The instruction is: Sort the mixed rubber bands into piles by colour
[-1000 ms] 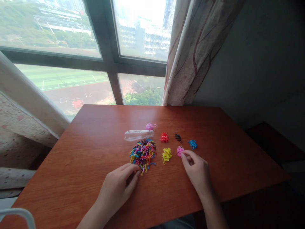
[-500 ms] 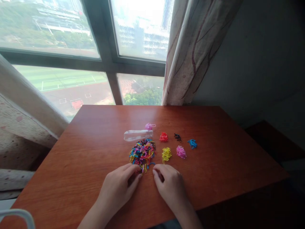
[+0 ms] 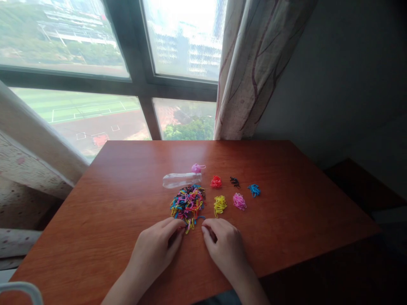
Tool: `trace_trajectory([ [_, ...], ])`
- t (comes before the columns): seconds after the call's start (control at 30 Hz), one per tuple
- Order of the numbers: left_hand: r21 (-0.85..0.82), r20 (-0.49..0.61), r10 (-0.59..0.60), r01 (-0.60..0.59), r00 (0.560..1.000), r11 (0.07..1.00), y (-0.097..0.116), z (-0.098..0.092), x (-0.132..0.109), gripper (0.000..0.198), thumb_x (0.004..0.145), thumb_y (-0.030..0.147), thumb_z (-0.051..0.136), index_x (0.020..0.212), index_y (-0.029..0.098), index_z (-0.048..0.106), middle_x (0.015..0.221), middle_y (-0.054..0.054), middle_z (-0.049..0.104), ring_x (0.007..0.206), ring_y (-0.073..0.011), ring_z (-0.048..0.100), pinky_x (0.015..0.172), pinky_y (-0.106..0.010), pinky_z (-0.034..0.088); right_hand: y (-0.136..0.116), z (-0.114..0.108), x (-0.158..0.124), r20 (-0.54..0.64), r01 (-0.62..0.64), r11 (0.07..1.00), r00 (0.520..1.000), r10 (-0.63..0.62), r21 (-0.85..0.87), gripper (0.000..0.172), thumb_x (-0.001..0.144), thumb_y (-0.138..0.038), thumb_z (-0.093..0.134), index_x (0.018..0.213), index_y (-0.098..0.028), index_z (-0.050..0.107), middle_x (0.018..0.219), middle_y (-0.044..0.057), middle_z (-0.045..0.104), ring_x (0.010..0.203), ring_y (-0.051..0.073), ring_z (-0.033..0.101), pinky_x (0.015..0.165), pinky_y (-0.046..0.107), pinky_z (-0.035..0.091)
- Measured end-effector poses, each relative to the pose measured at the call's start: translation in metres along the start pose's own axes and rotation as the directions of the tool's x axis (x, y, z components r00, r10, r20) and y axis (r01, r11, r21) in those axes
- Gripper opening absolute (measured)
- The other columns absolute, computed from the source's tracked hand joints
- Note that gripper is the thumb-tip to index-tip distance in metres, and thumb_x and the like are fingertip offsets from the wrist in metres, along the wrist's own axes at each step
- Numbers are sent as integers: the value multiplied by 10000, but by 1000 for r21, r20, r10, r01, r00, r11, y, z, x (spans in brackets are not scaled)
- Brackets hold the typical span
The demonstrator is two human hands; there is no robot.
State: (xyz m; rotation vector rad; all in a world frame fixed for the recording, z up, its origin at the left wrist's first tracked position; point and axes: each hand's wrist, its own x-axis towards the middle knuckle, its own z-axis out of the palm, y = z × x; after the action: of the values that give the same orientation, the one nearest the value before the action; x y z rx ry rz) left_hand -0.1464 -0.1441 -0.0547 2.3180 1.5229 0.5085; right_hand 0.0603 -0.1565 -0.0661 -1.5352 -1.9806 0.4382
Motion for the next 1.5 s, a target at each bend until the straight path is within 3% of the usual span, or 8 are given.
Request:
trace_trajectory([
  [0.63, -63, -102, -40, 33, 994, 997, -3, 2, -1, 141, 913, 250, 501, 953, 250, 636, 893, 6, 737, 758, -156, 700, 644, -223, 493, 2, 0, 0, 5, 5, 1000, 1000, -5, 16, 149, 900, -149, 531, 832, -229, 637, 732, -6, 653, 690, 158, 590, 658, 248, 363],
  [0.93, 32, 17, 11, -12, 1000, 999, 6, -1, -3, 134, 905, 331, 534, 860, 249, 629, 793, 3, 692, 674, -174, 655, 606, -260, 462, 0, -1, 0, 18, -5, 1000, 1000, 4, 5, 145, 897, -141, 529, 826, -228, 620, 732, -5, 639, 703, 160, 580, 665, 253, 352],
  [1.1, 66, 7, 15, -15, 1000, 998, 4, 3, -2, 153, 923, 330, 520, 863, 256, 640, 829, 0, 714, 726, -193, 684, 628, -269, 473, 0, -1, -1, 25, -5, 1000, 1000, 5, 8, 145, 901, -144, 527, 813, -227, 607, 727, -8, 629, 699, 158, 568, 660, 253, 337],
  [1.3, -14, -48, 25, -26, 999, 1000, 2, 2, -2, 166, 944, 296, 491, 896, 241, 641, 848, 0, 721, 737, -174, 693, 648, -255, 485, 1, 1, -1, 19, -14, 999, 1000, 13, 30, 145, 896, -135, 527, 819, -227, 608, 731, -12, 619, 699, 156, 553, 657, 258, 320],
  [1.5, -213, -60, -14, 1, 998, 977, 3, -5, 1, 136, 937, 262, 506, 912, 223, 633, 753, 26, 678, 603, -112, 611, 584, -207, 455, 2, 1, 0, 17, -8, 1000, 1000, 7, 23, 142, 897, -140, 527, 817, -227, 607, 731, -10, 625, 699, 156, 559, 660, 254, 325],
])
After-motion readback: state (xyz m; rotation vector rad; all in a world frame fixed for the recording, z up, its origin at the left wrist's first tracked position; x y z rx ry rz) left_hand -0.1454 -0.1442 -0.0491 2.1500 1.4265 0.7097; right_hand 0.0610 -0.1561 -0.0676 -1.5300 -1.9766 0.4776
